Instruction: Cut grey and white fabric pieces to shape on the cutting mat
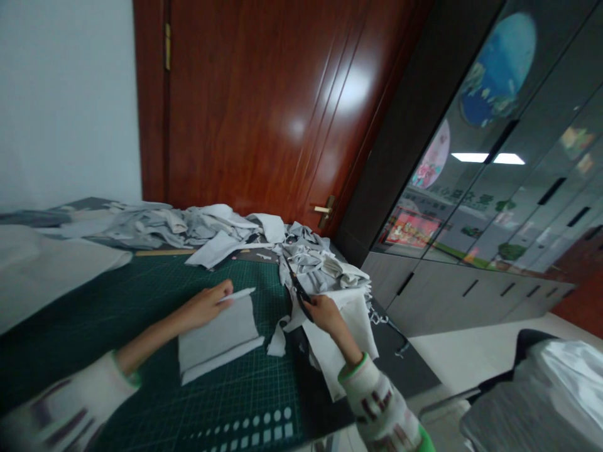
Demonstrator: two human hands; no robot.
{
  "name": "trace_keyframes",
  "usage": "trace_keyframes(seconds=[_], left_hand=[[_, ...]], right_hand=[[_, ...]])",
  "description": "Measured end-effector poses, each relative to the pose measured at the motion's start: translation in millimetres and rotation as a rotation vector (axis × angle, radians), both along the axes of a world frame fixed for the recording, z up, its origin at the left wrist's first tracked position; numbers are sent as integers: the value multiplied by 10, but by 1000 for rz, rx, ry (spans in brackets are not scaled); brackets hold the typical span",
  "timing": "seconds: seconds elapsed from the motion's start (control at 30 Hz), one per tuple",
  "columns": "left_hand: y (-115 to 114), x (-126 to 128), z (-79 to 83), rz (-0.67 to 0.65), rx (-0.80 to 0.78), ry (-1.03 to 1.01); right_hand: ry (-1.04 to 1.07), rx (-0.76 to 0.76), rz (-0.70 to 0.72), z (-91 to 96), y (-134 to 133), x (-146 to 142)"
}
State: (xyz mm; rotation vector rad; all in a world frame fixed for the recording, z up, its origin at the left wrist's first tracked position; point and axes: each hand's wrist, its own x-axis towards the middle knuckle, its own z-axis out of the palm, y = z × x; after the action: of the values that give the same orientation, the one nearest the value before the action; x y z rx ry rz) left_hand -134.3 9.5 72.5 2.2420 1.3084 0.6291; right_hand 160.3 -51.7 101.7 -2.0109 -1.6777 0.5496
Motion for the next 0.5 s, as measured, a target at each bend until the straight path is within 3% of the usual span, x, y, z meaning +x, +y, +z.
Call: trace_keyframes(seconds=[0.17,0.27,0.37,0.5], left_hand=[[-200,-373,472,-68,-127,-271],[-367,-544,692,-44,-264,-500],[-452,-651,802,31,-416,-736],[-429,-739,798,115,-487,-843]], right_hand=[[-75,20,35,55,235,-207],[-134,26,57,61,460,-368],[-213,13,67,34,753,-546],[-350,14,60,-63,1095,-761]])
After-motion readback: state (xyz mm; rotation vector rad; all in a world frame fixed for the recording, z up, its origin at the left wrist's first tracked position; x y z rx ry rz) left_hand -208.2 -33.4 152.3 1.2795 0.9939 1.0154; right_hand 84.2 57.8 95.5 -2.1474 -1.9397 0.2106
